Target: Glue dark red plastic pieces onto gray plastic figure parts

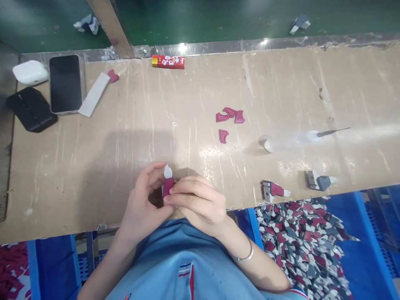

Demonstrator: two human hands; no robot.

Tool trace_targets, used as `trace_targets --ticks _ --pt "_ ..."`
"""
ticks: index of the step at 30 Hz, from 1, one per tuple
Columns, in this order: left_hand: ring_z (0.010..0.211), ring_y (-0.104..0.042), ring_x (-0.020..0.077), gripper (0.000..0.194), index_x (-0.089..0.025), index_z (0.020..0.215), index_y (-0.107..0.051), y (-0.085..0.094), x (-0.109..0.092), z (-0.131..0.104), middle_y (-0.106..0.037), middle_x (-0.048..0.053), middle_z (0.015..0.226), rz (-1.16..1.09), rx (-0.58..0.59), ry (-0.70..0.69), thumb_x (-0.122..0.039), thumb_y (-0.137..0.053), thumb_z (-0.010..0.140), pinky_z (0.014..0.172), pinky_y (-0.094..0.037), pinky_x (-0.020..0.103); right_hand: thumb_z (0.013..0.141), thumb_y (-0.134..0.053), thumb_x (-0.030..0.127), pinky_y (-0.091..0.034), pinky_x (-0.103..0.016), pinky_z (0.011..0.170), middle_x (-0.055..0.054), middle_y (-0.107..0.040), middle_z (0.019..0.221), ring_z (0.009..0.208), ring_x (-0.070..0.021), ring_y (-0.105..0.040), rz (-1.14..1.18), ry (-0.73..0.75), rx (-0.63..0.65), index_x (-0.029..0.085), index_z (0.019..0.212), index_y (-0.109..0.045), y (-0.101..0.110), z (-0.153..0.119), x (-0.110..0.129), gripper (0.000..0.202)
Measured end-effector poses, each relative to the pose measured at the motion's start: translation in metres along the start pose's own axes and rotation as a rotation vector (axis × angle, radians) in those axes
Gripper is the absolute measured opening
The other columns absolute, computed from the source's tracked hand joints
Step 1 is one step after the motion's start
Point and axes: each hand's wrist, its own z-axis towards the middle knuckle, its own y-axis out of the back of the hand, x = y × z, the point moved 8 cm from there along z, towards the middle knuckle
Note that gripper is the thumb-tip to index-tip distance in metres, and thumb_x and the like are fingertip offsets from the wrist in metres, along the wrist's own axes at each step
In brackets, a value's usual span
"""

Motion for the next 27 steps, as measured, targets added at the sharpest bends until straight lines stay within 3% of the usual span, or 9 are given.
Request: trace_targets --ticks 5,9,16,20,23,27 --pt "0.09 -0.084 0.0184 0.057 -0.028 0.133 -0.053 -0.001 -0.002 0.0 -0.084 -0.001 0.106 -0.02 0.002 -0.003 -0.018 -0.073 0.08 0.084 -0.065 0.03 0.101 -0.07 0.009 -0.073 -0.039 0.076 -0.006 -0.085 0.097 0.089 -0.024 -0.083 0.025 -0.042 -0.032 0.026 0.121 -0.085 0.001 -0.003 -0.002 0.03" --pt "0.082 -0.082 0.0158 0.059 -0.027 0.134 -0.053 0.0 -0.002 -0.001 -0.083 -0.003 0.101 0.008 -0.008 -0.022 -0.016 -0.073 0.079 0.077 -0.064 0.026 0.1 -0.072 0.009 -0.073 -0.037 0.078 -0.007 -0.085 0.097 0.09 -0.0228 -0.083 0.036 -0.018 -0.032 0.022 0.119 -0.084 0.002 -0.003 0.0 0.026" --pt "0.102 -0.086 0.0187 0.059 -0.029 0.137 -0.055 0.0 0.004 -0.003 -0.084 -0.001 0.114 0.017 -0.058 -0.021 -0.015 -0.073 0.083 0.094 -0.067 0.03 0.101 -0.072 0.01 -0.074 -0.04 0.083 -0.005 -0.086 0.099 0.095 -0.0242 -0.084 0.008 -0.057 -0.002 0.027 0.118 -0.085 0.0 -0.003 -0.005 0.027" --pt "0.113 -0.084 0.0207 0.063 -0.031 0.143 -0.054 -0.003 0.0 -0.007 -0.081 0.003 0.126 -0.046 -0.015 -0.019 -0.012 -0.071 0.086 0.102 -0.067 0.034 0.101 -0.071 0.012 -0.074 -0.043 0.086 -0.004 -0.085 0.099 0.097 -0.0246 -0.083 0.035 -0.093 -0.029 0.03 0.118 -0.085 0.0 -0.004 -0.01 0.028" --pt "0.115 -0.082 0.021 0.066 -0.031 0.148 -0.051 -0.004 -0.006 -0.01 -0.077 0.006 0.132 -0.179 0.057 -0.016 -0.011 -0.07 0.089 0.1 -0.068 0.032 0.103 -0.069 0.013 -0.073 -0.042 0.089 -0.004 -0.086 0.1 0.099 -0.024 -0.082 0.033 -0.077 -0.029 0.029 0.113 -0.083 0.001 -0.002 -0.007 0.023" --pt "0.108 -0.083 0.0191 0.055 -0.031 0.146 -0.053 0.0 -0.005 -0.008 -0.081 0.005 0.121 -0.328 0.079 0.039 -0.021 -0.075 0.097 0.093 -0.068 0.029 0.104 -0.067 0.012 -0.072 -0.043 0.092 -0.003 -0.087 0.103 0.102 -0.0235 -0.083 0.117 -0.147 -0.029 0.029 0.113 -0.075 0.0 0.0 -0.007 0.021"
